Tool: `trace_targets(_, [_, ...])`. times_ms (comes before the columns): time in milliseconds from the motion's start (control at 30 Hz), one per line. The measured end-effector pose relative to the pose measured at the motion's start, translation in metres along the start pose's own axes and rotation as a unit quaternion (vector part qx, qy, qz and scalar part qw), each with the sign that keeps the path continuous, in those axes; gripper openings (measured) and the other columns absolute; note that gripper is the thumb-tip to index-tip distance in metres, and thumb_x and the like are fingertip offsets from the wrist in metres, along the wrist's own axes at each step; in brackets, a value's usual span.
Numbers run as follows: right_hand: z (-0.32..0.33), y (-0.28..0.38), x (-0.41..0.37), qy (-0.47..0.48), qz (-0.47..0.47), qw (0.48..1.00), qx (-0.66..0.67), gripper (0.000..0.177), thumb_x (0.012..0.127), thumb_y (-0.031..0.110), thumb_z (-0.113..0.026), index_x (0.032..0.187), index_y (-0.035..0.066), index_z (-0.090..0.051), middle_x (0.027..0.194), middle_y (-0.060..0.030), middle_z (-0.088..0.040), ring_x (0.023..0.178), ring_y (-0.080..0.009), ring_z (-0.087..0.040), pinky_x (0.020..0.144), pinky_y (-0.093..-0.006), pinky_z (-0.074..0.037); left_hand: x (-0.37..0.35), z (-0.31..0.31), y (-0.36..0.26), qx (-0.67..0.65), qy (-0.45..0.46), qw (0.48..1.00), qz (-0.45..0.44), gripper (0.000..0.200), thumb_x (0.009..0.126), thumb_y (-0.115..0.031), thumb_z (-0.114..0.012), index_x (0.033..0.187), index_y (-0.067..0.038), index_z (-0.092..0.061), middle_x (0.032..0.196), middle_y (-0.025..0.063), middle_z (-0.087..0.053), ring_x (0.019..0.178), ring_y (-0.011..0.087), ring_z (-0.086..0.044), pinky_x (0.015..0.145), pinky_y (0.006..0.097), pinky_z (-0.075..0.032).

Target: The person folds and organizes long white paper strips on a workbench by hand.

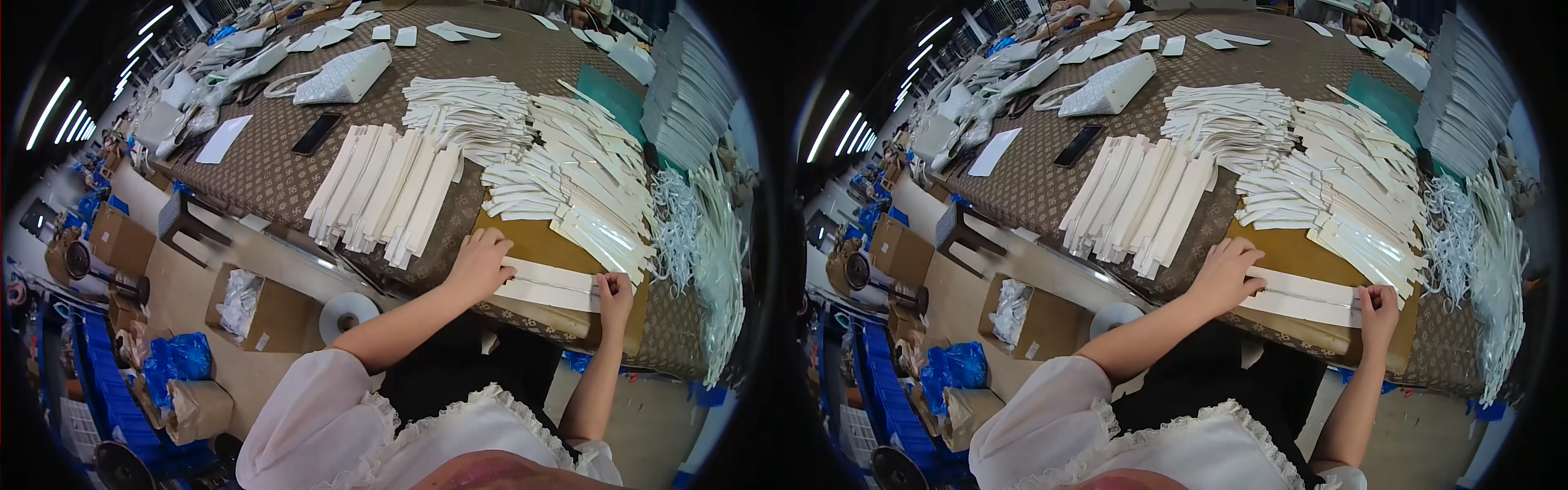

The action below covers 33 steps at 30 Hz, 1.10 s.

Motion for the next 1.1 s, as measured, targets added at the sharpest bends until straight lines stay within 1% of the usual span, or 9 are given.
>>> trace_targets(167, [-0.001, -0.007, 0.005, 0.073, -0.055, 0.994, 0.053, 0.013, 0.083, 0.005, -0.07, 0.081, 0.0, -0.058, 0.075, -0.0002, -0.053, 0.065, -0.009, -0.047, 0.061, -0.0242, -0.041, 0.006, -0.017, 0.012, 0.001, 0.037, 0.999, 0.01, 0.026, 0.074, -0.017, -0.077, 0.094, -0.008, -0.062, 0.084, 0.0072, -0.062, 0.087, 0.0287, -0.06, 0.086, 0.0376, -0.043])
trace_targets(267, [0.005, -0.004, 0.0, 0.098, -0.08, 0.99, 0.07, 0.01, 0.083, 0.002, -0.068, 0.083, 0.001, -0.059, 0.076, 0.0, -0.054, 0.068, -0.009, -0.05, 0.062, -0.0237, -0.042, 0.006, -0.04, 0.028, -0.187, 0.208, 0.946, 0.166, 0.021, 0.073, -0.013, -0.076, 0.087, -0.008, -0.061, 0.084, 0.0036, -0.059, 0.087, 0.0257, -0.057, 0.087, 0.0344, -0.04])
trace_targets(367, [0.016, 0.014, 0.0, 0.097, -0.066, 0.991, 0.069, 0.008, 0.082, -0.002, -0.065, 0.085, 0.001, -0.059, 0.078, -0.0007, -0.056, 0.073, -0.0103, -0.053, 0.064, -0.0235, -0.043, 0.019, -0.007, 0.004, -0.163, 0.101, 0.98, 0.052, 0.018, 0.073, -0.008, -0.074, 0.086, -0.008, -0.06, 0.088, 0.0031, -0.061, 0.088, 0.0258, -0.057, 0.088, 0.0348, -0.04])
trace_targets(467, [0.054, 0.085, -0.021, -0.092, 0.261, 0.961, -0.015, 0.013, 0.078, -0.011, -0.061, 0.084, 0.0, -0.059, 0.084, -0.0059, -0.056, 0.08, -0.0173, -0.055, 0.067, -0.0262, -0.044, 0.01, 0.009, -0.009, -0.133, 0.029, 0.989, -0.053, 0.018, 0.072, -0.004, -0.07, 0.085, -0.008, -0.059, 0.092, 0.0031, -0.061, 0.091, 0.0261, -0.057, 0.088, 0.036, -0.04])
trace_targets(667, [0.034, 0.057, -0.064, -0.105, 0.182, 0.975, -0.069, 0.021, 0.071, -0.018, -0.054, 0.078, 0.0, -0.058, 0.086, -0.0108, -0.057, 0.083, -0.0262, -0.056, 0.069, -0.0327, -0.046, -0.025, -0.006, -0.007, -0.116, 0.011, 0.985, -0.131, 0.025, 0.069, 0.004, -0.06, 0.09, -0.009, -0.057, 0.099, 0.0044, -0.059, 0.099, 0.0268, -0.055, 0.09, 0.0391, -0.039])
trace_targets(733, [0.015, 0.09, -0.115, -0.088, 0.326, 0.941, -0.032, 0.018, 0.07, -0.014, -0.054, 0.076, 0.003, -0.059, 0.081, -0.0101, -0.058, 0.078, -0.0278, -0.057, 0.067, -0.0332, -0.046, -0.021, -0.003, -0.004, -0.139, -0.002, 0.985, -0.101, 0.026, 0.069, 0.005, -0.059, 0.091, -0.009, -0.058, 0.1, 0.0049, -0.058, 0.098, 0.0269, -0.055, 0.09, 0.0394, -0.039])
trace_targets(900, [-0.135, 0.078, -0.197, 0.35, 0.326, 0.877, 0.036, 0.008, 0.075, 0.005, -0.06, 0.08, 0.007, -0.066, 0.083, -0.0092, -0.066, 0.081, -0.0257, -0.064, 0.074, -0.039, -0.05, -0.023, 0.001, 0.002, -0.131, -0.047, 0.989, -0.057, 0.028, 0.068, 0.004, -0.057, 0.092, -0.009, -0.058, 0.102, 0.0061, -0.057, 0.099, 0.0274, -0.054, 0.092, 0.0406, -0.039])
trace_targets(967, [-0.209, -0.012, -0.229, 0.593, 0.034, 0.803, 0.052, 0.016, 0.082, 0.011, -0.061, 0.094, 0.007, -0.07, 0.097, -0.0103, -0.069, 0.091, -0.0263, -0.065, 0.085, -0.0365, -0.05, -0.023, 0.002, 0.002, -0.105, -0.056, 0.991, -0.066, 0.027, 0.068, 0.003, -0.057, 0.092, -0.009, -0.058, 0.102, 0.0063, -0.057, 0.099, 0.0276, -0.054, 0.092, 0.0408, -0.039])
trace_targets(1100, [-0.231, -0.02, -0.237, 0.677, -0.001, 0.736, 0.003, 0.022, 0.088, 0.02, -0.06, 0.104, 0.008, -0.069, 0.106, -0.0141, -0.069, 0.1, -0.0306, -0.064, 0.092, -0.0363, -0.047, -0.026, -0.001, 0.002, -0.091, -0.055, 0.992, -0.067, 0.026, 0.068, 0.002, -0.057, 0.092, -0.008, -0.058, 0.101, 0.0072, -0.057, 0.099, 0.0281, -0.054, 0.092, 0.0411, -0.039])
Point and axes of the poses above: each hand's wrist, its own x-axis towards the middle knuckle, its own z-axis out of the back of the hand, y = z × x, the point moved 9 cm from there along x, towards the middle knuckle
